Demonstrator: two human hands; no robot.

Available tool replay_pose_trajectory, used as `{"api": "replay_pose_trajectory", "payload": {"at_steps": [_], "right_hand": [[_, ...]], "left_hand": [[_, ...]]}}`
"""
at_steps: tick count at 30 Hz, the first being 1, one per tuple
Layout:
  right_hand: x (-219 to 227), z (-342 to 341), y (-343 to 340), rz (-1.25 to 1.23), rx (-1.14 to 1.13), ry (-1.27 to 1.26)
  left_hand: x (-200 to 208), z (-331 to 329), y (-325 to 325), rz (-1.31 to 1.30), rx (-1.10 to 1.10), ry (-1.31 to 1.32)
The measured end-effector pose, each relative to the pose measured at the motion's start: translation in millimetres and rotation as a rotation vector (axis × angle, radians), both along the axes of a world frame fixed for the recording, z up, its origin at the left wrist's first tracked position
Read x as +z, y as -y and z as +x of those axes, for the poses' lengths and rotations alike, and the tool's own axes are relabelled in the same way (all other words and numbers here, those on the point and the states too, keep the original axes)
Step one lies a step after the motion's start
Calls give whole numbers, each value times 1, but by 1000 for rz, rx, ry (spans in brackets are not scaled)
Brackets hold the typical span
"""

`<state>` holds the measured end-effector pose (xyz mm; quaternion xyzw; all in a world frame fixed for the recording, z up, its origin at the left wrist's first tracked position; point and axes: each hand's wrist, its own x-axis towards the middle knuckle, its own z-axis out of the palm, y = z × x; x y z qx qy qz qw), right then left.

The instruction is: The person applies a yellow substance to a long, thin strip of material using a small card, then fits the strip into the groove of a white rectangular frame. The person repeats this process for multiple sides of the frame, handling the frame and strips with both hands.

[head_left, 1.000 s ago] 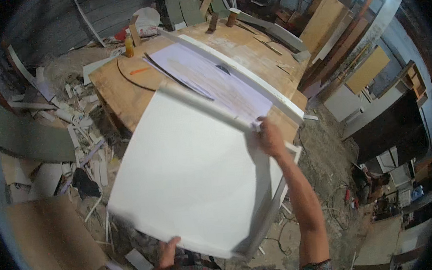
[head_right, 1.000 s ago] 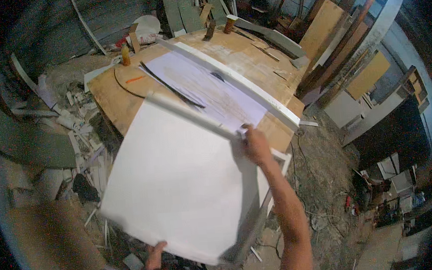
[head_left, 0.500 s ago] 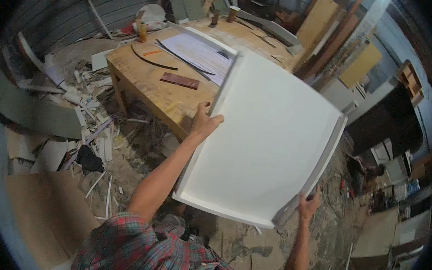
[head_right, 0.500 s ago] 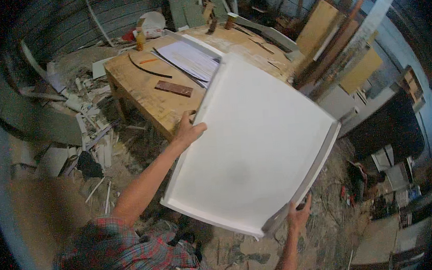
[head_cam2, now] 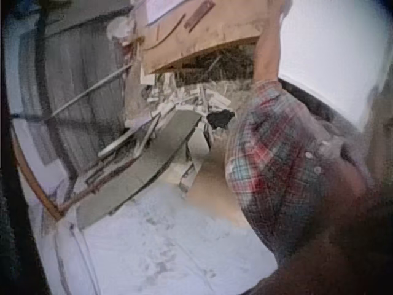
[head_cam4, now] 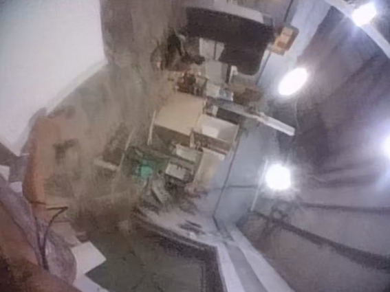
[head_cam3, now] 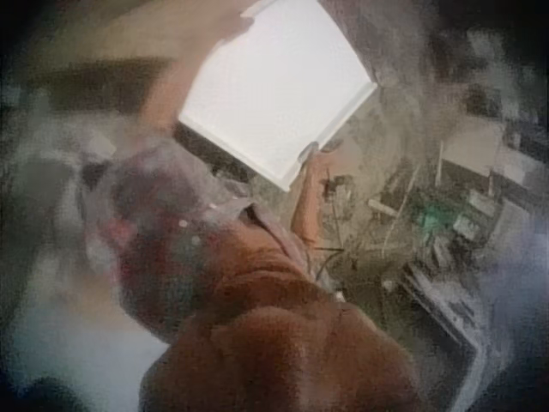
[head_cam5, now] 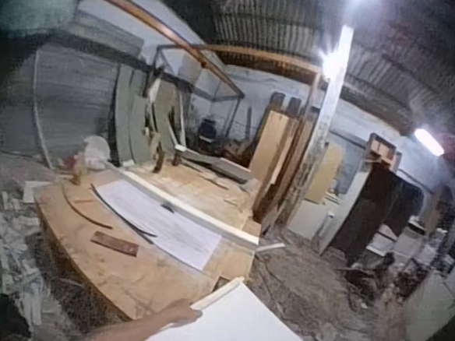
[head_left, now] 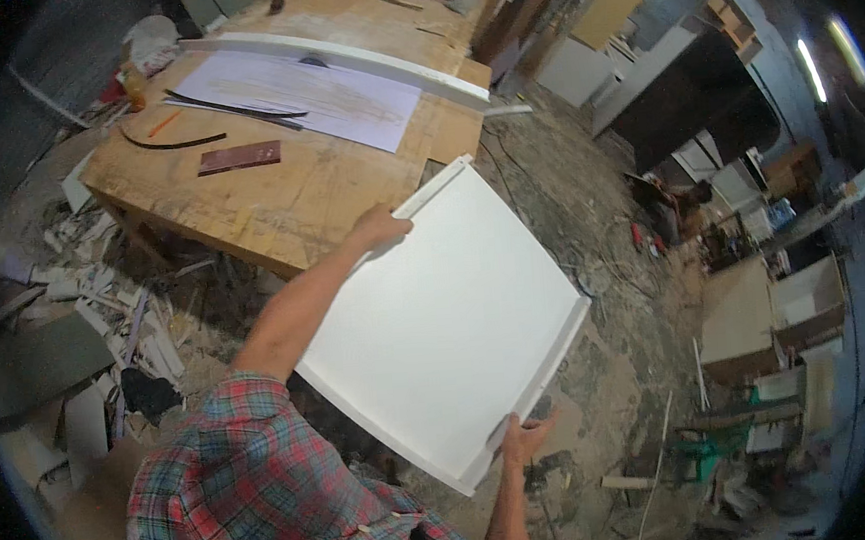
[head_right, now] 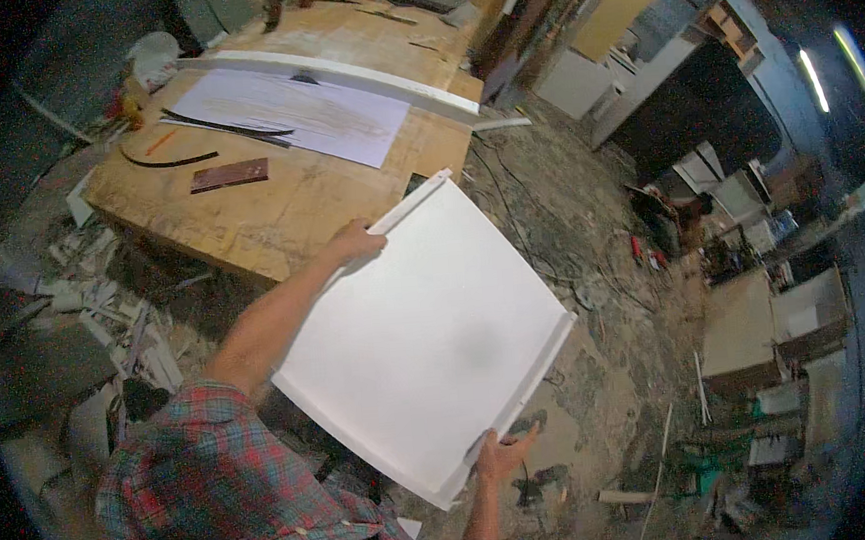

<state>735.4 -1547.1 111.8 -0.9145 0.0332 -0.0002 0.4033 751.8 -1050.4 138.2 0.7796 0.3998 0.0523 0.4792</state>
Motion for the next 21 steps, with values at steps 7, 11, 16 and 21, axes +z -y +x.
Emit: {"api": "replay_pose_trajectory", "payload": {"at_steps": [7,11,16,21], "right_hand": [[-22,-47,-108,-33,-27,83],[-42,-58,-161,-82,-2,197],[-11,-85,-249,41,-127,-25],[-11,-96,-290,-23,-204,-62]], "left_hand": [[-37,14,-122,8,-283,-2],[-58,46,-187,150,-414,19],[-89,87,-245,240,-418,-82],[-84,105,-259,332,-440,-110]]}}
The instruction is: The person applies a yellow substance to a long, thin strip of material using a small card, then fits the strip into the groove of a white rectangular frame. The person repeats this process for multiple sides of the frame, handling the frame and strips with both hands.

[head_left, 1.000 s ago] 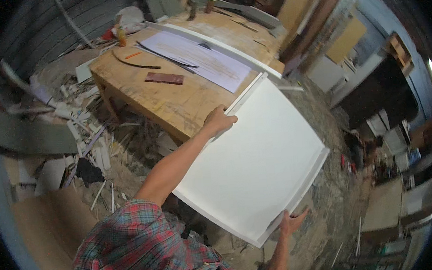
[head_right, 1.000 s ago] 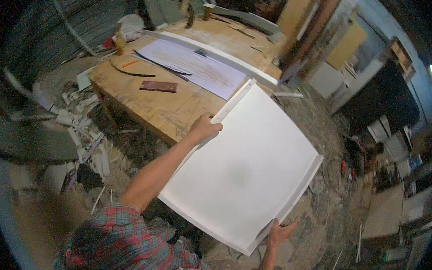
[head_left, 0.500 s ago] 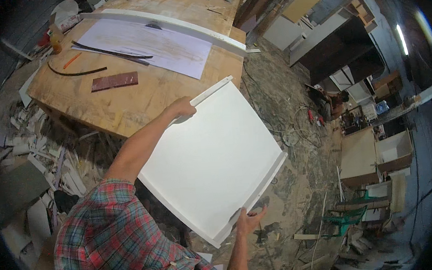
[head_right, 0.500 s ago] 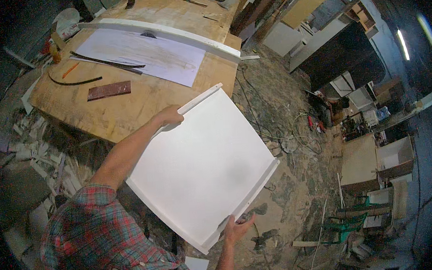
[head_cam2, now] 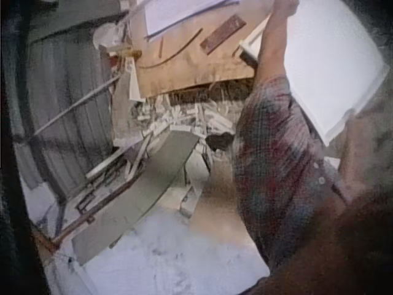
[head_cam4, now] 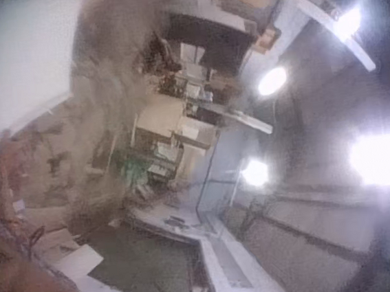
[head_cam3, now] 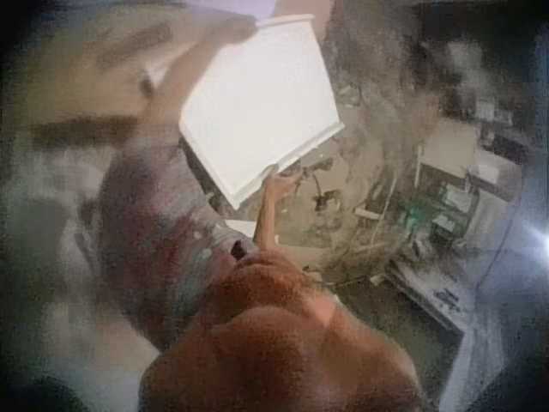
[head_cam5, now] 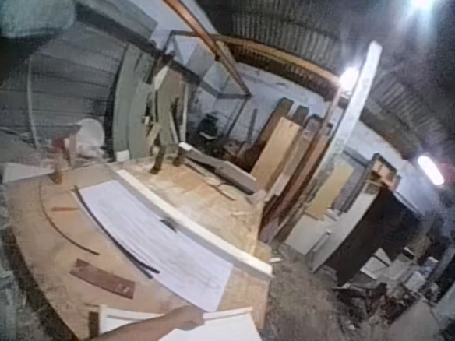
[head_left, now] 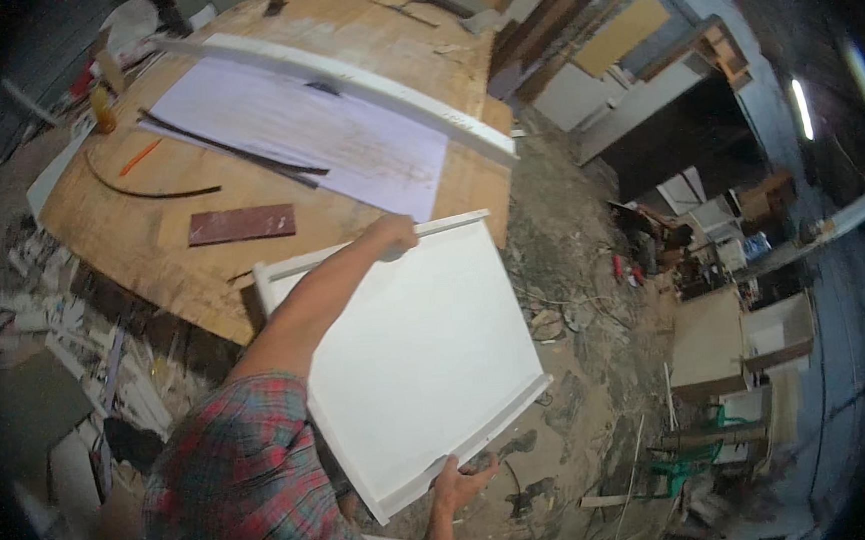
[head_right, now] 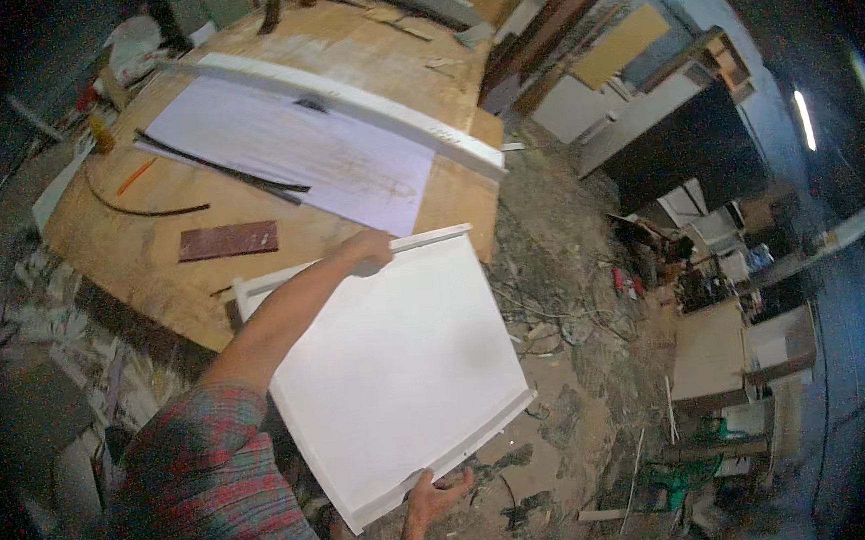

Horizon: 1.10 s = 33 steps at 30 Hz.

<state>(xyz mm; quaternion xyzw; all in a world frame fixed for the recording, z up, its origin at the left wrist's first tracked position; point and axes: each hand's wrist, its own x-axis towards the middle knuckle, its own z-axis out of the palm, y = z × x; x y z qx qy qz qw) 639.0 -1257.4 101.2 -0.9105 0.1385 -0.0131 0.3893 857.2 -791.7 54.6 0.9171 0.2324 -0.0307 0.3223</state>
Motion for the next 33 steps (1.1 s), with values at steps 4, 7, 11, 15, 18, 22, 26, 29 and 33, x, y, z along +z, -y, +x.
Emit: {"api": "replay_pose_trajectory", "payload": {"at_steps": [4,7,11,15,18,22,26,29,33], "right_hand": [[-7,-12,-15,-36,-56,-8],[-9,-17,-27,48,-25,25],[-1,-17,-54,29,-40,-10],[23,-20,-92,-41,-7,4],[14,-21,-93,-21,35,24],[13,-27,-105,-53,113,86],[3,-33,-109,-125,200,79],[-22,-39,-100,-152,257,105],[-16,-46,-107,-92,252,66]], "left_hand": [[33,16,14,-9,-51,-71],[38,19,-1,14,-87,-61],[44,27,-16,79,-117,-80],[33,23,-46,158,-99,-91],[44,21,-47,143,-113,-132],[44,6,-67,150,-138,-123],[46,-14,-76,126,-74,-91],[52,-23,-77,155,-53,-57],[22,-30,-86,194,15,86]]}}
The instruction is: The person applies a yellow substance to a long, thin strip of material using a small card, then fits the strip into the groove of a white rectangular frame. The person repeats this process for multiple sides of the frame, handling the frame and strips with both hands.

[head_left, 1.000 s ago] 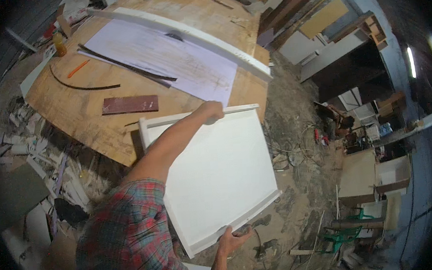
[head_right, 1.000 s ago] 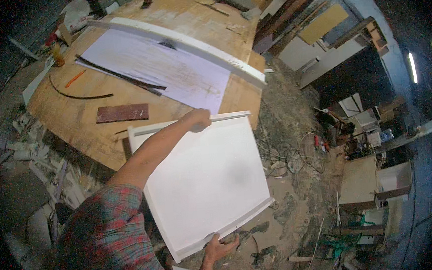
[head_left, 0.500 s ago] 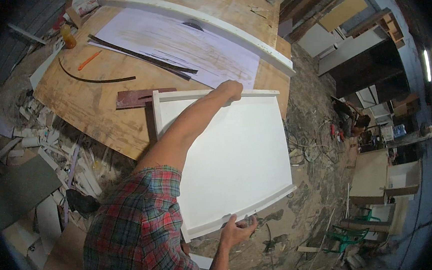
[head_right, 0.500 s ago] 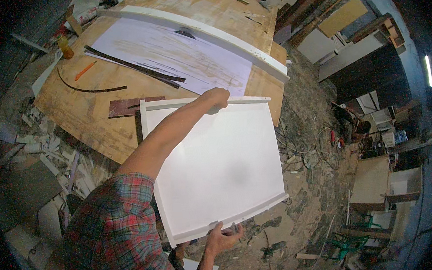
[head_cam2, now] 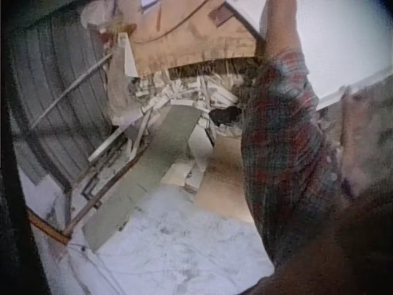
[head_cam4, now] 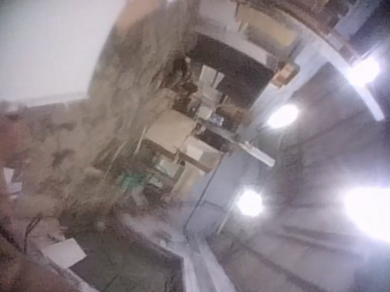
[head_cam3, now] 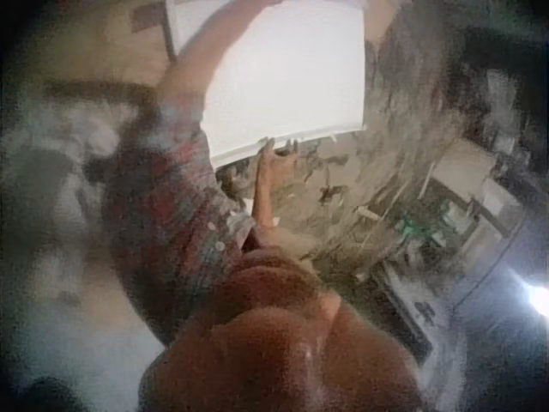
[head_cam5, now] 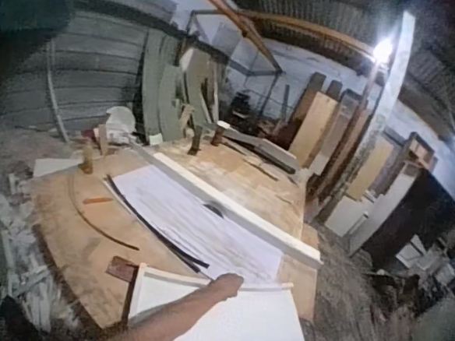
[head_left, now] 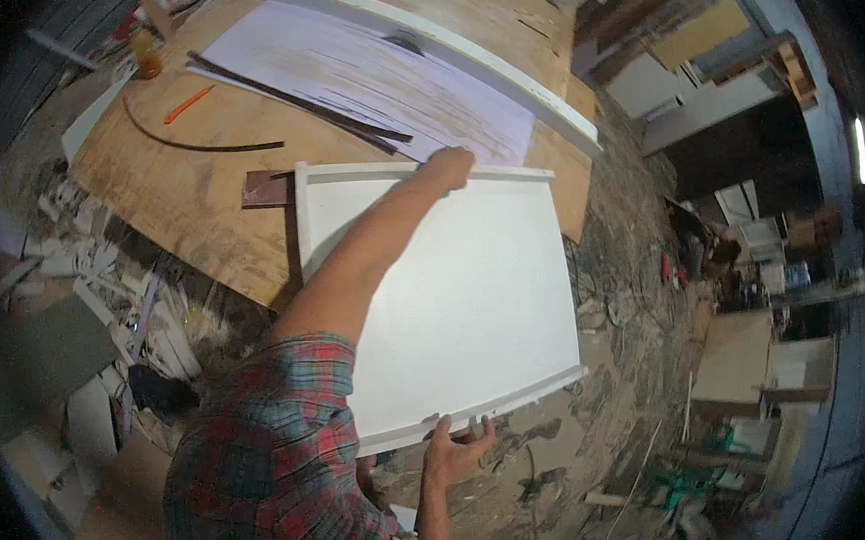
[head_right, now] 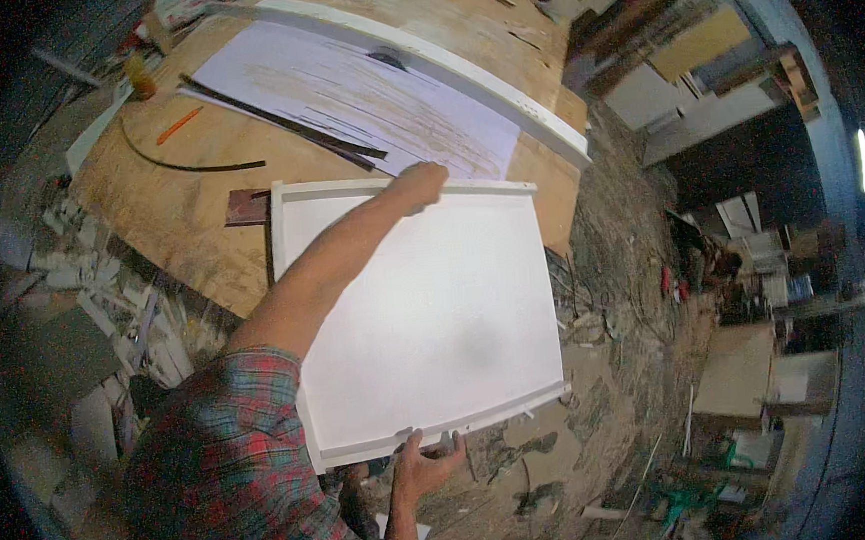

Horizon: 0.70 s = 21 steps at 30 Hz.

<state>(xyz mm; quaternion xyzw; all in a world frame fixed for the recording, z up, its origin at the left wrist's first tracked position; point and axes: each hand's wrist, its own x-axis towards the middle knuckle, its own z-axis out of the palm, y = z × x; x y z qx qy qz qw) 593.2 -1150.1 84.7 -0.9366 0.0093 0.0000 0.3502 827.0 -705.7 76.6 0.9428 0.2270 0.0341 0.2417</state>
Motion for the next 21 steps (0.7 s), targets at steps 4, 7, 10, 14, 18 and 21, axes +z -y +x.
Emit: {"api": "replay_pose_trajectory", "payload": {"at_steps": [4,7,10,14,18,21], "right_hand": [[24,5,-5,129,8,-78],[24,6,4,146,35,-83],[25,8,12,247,156,-93],[7,16,33,410,293,-23],[17,16,61,469,320,-133],[-7,25,100,642,316,-62]], "left_hand": [[-16,-7,5,78,19,207],[19,-22,23,115,3,92],[26,-63,13,181,86,109],[47,-142,24,229,132,260],[92,-290,65,36,476,208],[95,-402,126,-50,739,277]]}}
